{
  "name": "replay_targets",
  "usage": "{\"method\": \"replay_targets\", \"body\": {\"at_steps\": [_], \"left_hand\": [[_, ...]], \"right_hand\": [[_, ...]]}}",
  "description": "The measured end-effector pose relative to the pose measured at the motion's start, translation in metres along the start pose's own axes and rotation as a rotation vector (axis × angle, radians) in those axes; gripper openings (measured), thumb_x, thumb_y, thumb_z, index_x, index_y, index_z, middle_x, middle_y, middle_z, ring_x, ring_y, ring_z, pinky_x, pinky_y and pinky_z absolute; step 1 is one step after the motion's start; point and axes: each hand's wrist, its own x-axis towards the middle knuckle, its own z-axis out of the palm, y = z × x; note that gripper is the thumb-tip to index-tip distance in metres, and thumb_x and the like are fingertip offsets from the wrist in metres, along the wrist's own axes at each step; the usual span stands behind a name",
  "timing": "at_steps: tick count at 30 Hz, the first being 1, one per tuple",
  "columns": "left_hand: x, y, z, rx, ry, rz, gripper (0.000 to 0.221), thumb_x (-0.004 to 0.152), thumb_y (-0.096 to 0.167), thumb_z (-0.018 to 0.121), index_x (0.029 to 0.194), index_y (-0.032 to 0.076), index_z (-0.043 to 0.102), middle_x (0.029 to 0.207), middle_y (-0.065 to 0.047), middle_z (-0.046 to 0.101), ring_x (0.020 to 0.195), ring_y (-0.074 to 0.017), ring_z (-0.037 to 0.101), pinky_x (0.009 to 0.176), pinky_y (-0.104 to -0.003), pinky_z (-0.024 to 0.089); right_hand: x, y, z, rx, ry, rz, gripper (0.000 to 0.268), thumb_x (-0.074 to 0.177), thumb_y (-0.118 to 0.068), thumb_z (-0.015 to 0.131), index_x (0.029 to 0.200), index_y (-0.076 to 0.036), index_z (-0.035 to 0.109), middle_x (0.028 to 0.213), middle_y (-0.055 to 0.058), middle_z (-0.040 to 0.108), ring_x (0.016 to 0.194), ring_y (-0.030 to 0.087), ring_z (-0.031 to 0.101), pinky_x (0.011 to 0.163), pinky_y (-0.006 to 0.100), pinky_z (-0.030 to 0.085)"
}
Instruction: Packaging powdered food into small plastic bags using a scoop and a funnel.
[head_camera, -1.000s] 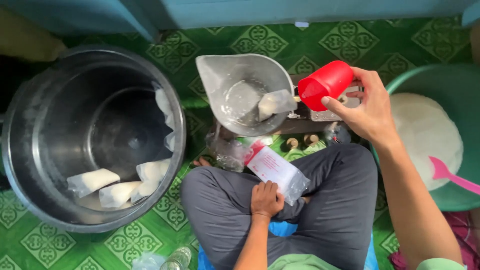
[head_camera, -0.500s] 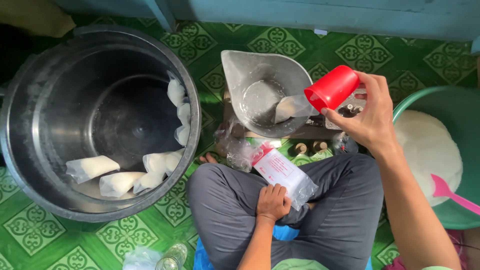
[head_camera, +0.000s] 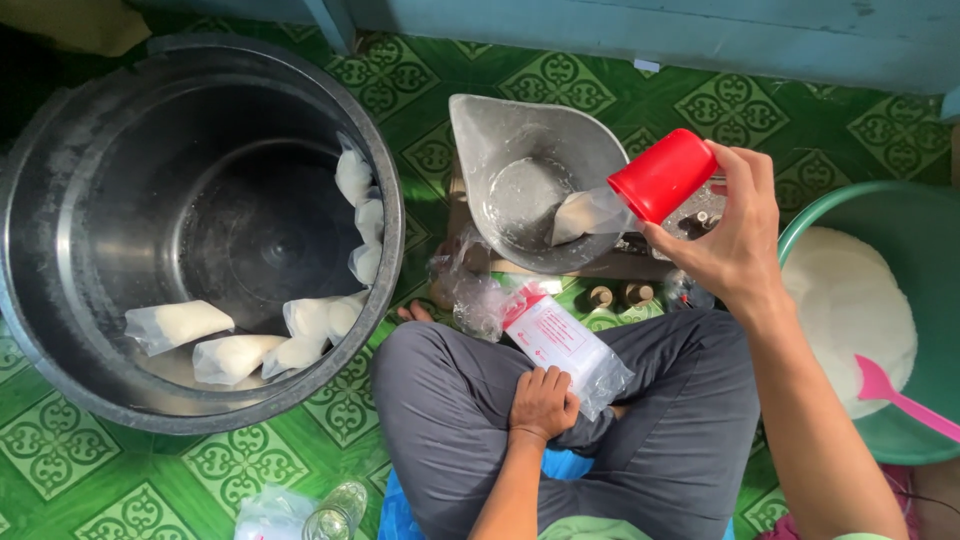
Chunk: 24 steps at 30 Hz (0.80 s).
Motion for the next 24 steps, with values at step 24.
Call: {"method": "replay_targets", "body": {"at_steps": [24], "left_hand": [[-0.0003,-0.0004,0.0004,0.003,-0.005,-0.003,0.014,0.071,0.017,0.058,0.083,0.011,0.054,0.082,-0.008,0.051,0.071,-0.0244,0.044,0.069,-0.034,0.038]], "right_hand": [[-0.0021,-0.0039,0.0062,-0.036,0.021,-0.093,0.085,0.064,-0.005,0.089,0.134,0.009,0.044,0.123,0.025,0.046,0.107,0.037,0.052,0.090,0.043,0.048]]}}
